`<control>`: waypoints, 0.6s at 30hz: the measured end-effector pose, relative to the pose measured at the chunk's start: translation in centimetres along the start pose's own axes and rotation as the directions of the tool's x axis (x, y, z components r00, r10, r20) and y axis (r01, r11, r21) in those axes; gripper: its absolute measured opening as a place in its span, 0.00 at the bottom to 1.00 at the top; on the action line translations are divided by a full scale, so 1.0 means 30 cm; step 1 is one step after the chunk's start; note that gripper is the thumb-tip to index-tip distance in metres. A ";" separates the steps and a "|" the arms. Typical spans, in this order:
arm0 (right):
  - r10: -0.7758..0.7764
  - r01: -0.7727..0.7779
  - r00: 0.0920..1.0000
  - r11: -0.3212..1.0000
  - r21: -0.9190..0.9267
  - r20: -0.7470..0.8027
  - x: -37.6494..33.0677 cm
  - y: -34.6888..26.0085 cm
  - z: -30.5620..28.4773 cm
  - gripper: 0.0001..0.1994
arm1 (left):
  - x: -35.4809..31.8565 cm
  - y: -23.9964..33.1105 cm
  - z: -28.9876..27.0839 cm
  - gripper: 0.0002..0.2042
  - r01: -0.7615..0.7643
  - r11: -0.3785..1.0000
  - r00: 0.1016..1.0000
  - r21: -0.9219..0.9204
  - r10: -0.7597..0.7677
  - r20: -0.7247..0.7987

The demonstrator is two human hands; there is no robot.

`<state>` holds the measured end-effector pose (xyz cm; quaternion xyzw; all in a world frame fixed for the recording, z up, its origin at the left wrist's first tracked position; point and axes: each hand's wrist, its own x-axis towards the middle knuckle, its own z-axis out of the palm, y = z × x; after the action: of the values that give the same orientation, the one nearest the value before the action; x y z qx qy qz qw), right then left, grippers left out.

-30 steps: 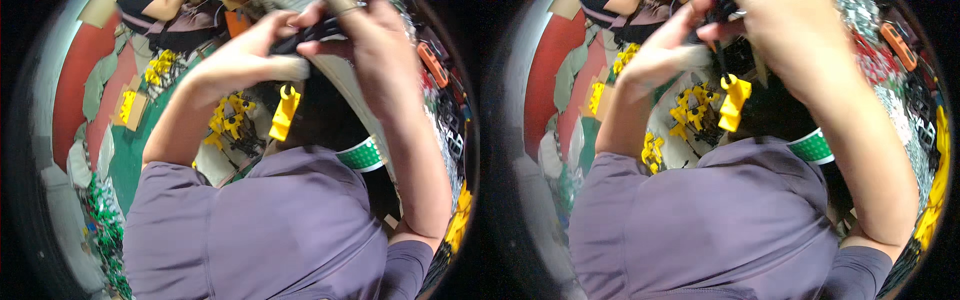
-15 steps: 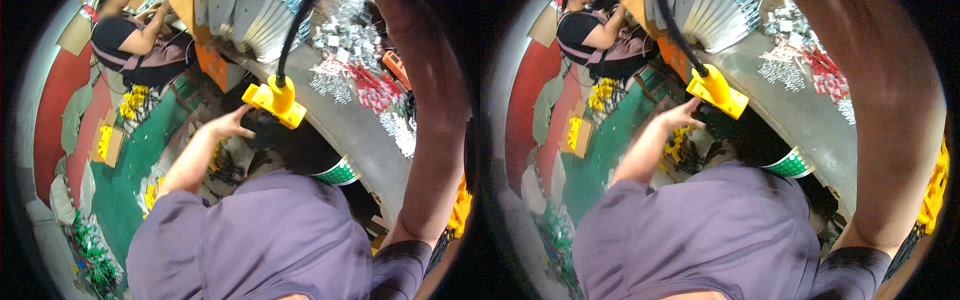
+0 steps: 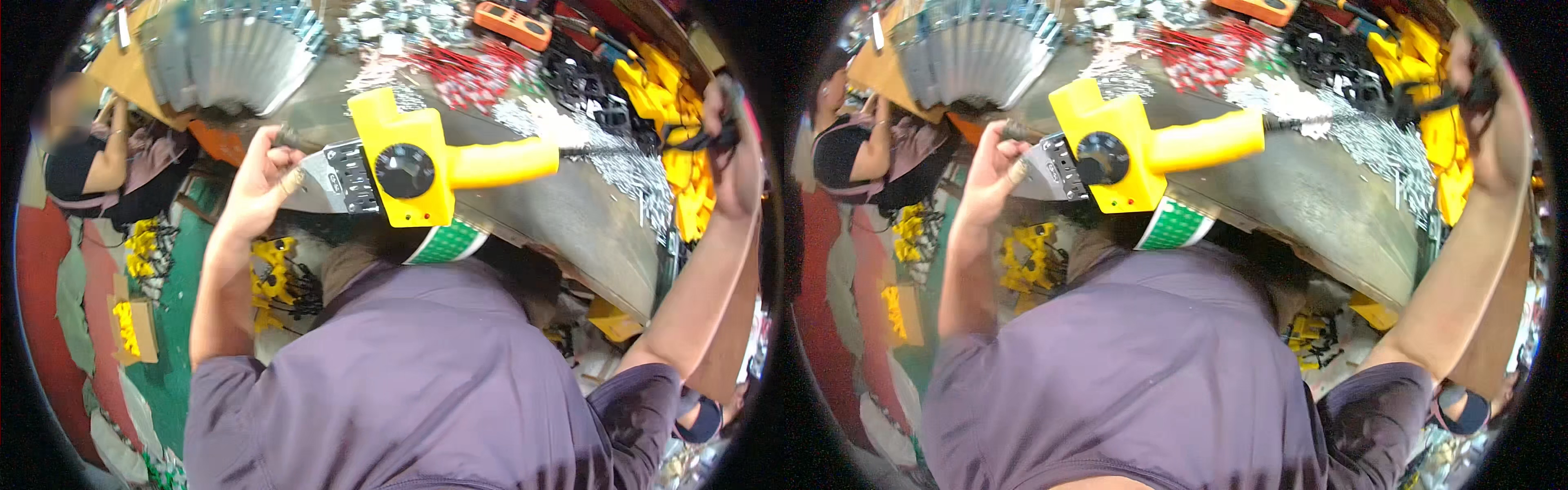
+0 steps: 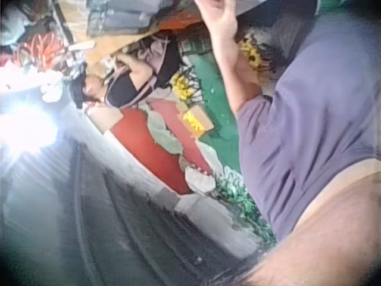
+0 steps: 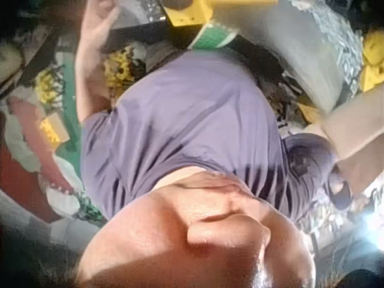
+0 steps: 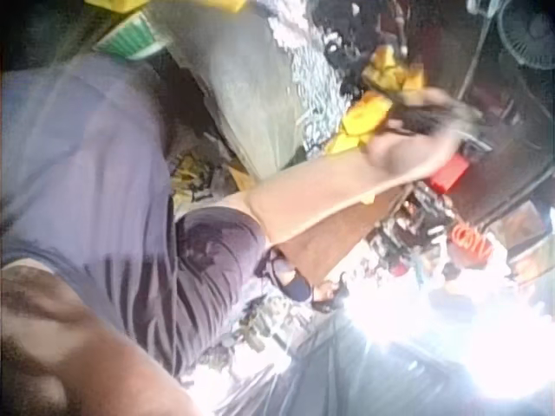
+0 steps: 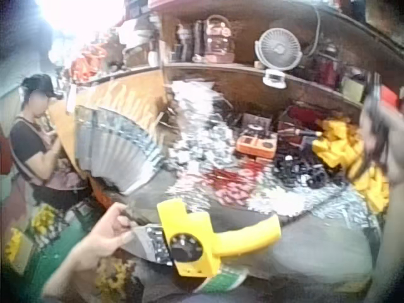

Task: Assembling the housing and internal components of a handheld electronic device, including wiring and screwing panels together.

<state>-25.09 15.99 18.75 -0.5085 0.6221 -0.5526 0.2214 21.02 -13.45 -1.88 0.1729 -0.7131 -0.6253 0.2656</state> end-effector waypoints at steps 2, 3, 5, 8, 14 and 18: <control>0.101 -0.128 0.900 0.991 -0.035 -0.423 -0.143 0.122 0.058 0.16 | 0.082 0.014 0.025 0.25 -0.005 0.999 0.997 0.045 0.002 0.073; 0.193 -0.250 0.881 0.965 -0.079 -0.432 -0.210 0.147 0.061 0.16 | 0.134 0.040 0.062 0.25 0.036 0.963 0.990 0.268 -0.071 0.123; 0.313 -0.410 0.774 0.910 -0.060 -0.550 -0.312 0.238 0.030 0.15 | 0.230 0.049 0.130 0.25 0.048 0.873 0.971 0.486 -0.154 0.182; 0.419 -0.509 0.663 0.860 0.037 -0.620 -0.426 0.408 -0.105 0.13 | 0.337 0.020 0.205 0.23 0.069 0.887 0.939 0.456 -0.212 0.270; 0.562 -0.800 0.561 0.555 -0.225 -0.608 -0.515 0.607 -0.219 0.22 | 0.333 -0.021 0.302 0.17 -0.463 0.523 0.885 0.715 0.307 0.348; 0.222 -0.680 0.733 0.243 -0.691 -0.643 -0.536 0.615 -0.256 0.28 | 0.183 -0.040 0.357 0.16 -0.447 0.584 0.870 0.677 0.459 0.178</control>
<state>-32.49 31.28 -0.45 -0.2028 0.9682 -0.1266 -0.0741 10.15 -8.25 -2.99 0.0779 -0.9130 -0.2178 0.3360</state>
